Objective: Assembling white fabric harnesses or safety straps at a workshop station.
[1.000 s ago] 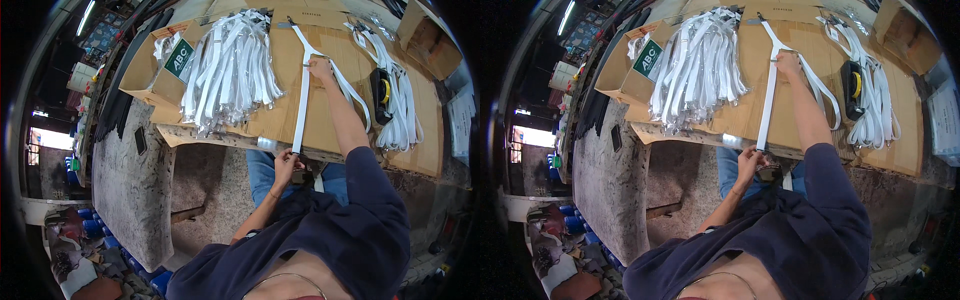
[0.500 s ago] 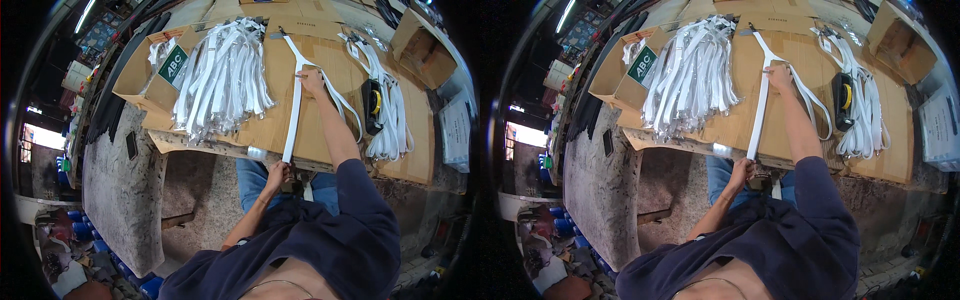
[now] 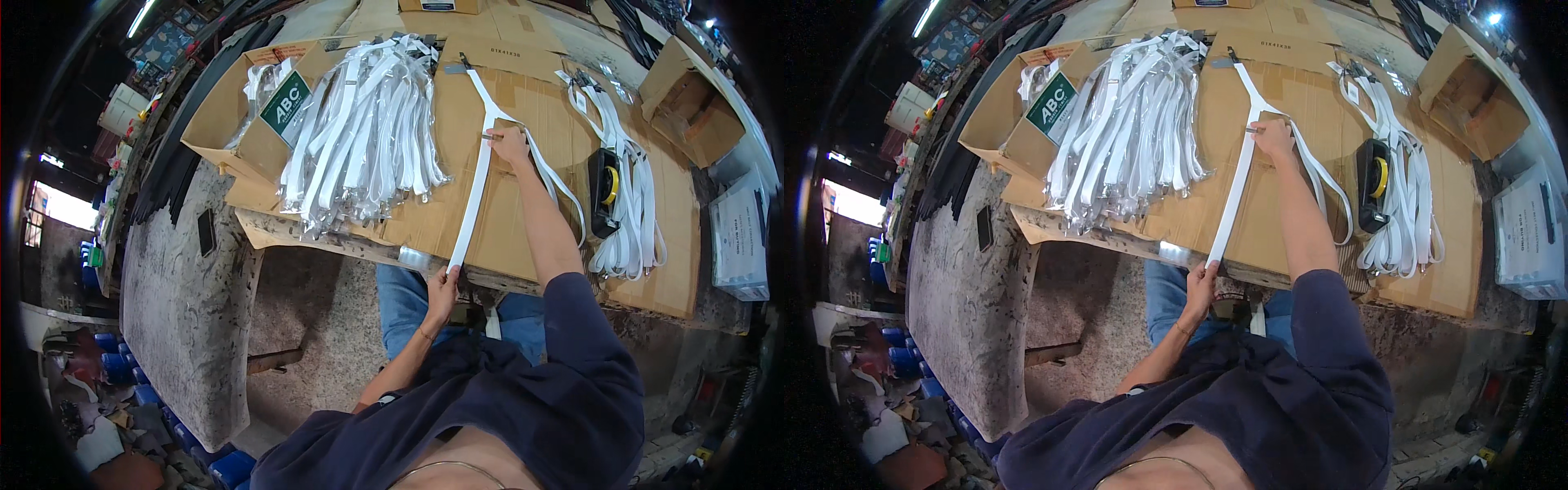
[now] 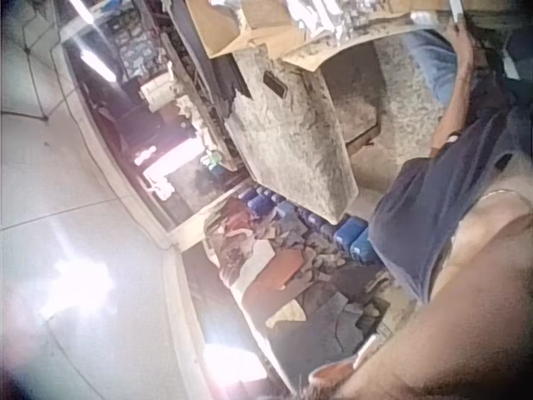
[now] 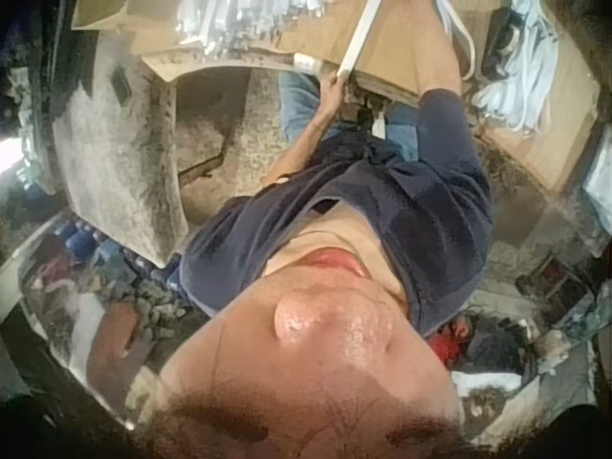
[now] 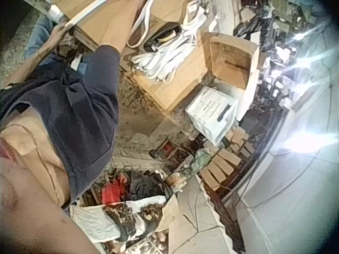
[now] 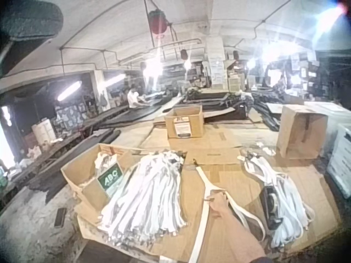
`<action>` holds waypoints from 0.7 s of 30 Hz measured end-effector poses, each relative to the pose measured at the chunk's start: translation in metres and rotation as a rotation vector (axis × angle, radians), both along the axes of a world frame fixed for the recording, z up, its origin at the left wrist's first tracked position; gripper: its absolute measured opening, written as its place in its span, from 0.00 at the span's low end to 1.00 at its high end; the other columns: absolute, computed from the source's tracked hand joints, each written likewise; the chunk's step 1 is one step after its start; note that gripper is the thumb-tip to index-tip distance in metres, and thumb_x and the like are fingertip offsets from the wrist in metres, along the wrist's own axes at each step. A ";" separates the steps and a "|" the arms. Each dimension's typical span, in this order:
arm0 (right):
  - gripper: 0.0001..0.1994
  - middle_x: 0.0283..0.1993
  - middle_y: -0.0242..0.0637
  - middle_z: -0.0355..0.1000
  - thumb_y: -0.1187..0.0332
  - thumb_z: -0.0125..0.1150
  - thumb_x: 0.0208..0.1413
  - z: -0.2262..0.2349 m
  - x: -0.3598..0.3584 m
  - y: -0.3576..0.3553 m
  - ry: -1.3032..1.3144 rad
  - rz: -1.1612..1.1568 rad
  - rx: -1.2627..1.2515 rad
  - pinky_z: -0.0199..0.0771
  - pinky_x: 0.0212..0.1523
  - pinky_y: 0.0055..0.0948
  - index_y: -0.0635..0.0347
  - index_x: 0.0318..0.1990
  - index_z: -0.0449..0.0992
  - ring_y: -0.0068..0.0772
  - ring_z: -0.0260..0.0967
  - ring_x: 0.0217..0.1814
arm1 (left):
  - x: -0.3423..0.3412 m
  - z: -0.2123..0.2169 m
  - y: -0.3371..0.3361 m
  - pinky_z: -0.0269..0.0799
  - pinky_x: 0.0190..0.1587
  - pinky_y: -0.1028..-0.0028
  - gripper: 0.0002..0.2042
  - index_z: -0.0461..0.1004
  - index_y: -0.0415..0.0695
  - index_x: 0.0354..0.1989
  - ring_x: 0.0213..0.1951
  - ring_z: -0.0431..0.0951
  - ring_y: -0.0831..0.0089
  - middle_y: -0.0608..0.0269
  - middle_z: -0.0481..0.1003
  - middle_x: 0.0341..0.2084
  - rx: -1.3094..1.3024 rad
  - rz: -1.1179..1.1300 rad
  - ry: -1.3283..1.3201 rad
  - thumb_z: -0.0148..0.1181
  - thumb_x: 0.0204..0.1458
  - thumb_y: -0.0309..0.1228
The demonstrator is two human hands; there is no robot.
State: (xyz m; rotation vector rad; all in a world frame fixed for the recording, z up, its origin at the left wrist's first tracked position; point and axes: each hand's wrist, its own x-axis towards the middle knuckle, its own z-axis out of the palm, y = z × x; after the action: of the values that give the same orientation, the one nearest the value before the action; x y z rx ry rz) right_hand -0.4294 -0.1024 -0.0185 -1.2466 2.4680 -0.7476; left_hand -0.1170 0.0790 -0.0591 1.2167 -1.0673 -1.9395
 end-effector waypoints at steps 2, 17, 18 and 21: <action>0.16 0.54 0.44 0.71 0.59 0.69 0.47 -0.005 -0.009 0.000 0.002 -0.011 0.005 0.65 0.56 0.50 0.28 0.45 0.80 0.50 0.65 0.58 | -0.005 0.000 0.000 0.54 0.13 0.81 0.14 0.62 0.48 0.24 0.11 0.56 0.85 0.77 0.56 0.11 -0.027 0.006 -0.004 0.52 0.61 0.38; 0.18 0.60 0.41 0.63 0.57 0.68 0.46 -0.009 -0.015 -0.002 -0.085 0.005 0.051 0.58 0.62 0.53 0.27 0.48 0.78 0.51 0.56 0.65 | -0.004 -0.001 0.002 0.51 0.13 0.81 0.15 0.61 0.49 0.22 0.11 0.59 0.85 0.76 0.58 0.11 -0.003 0.021 0.078 0.53 0.60 0.37; 0.18 0.60 0.41 0.63 0.57 0.68 0.46 -0.010 -0.017 -0.002 -0.084 0.006 0.051 0.58 0.62 0.52 0.27 0.48 0.78 0.51 0.56 0.65 | -0.004 0.000 0.003 0.51 0.13 0.81 0.15 0.62 0.49 0.22 0.11 0.59 0.86 0.76 0.58 0.11 -0.006 0.025 0.088 0.53 0.60 0.37; 0.18 0.59 0.42 0.65 0.57 0.68 0.45 -0.013 -0.016 -0.004 -0.089 0.015 0.042 0.61 0.61 0.50 0.28 0.47 0.79 0.50 0.59 0.63 | -0.003 -0.001 0.005 0.52 0.13 0.81 0.14 0.62 0.48 0.23 0.12 0.59 0.86 0.76 0.57 0.11 -0.029 0.039 0.074 0.53 0.61 0.37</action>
State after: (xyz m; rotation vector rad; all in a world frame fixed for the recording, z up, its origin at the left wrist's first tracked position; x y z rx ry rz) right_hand -0.4456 -0.1060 -0.0312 -1.1888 2.3881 -0.7278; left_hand -0.1202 0.0836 -0.0601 1.1334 -1.0223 -1.9177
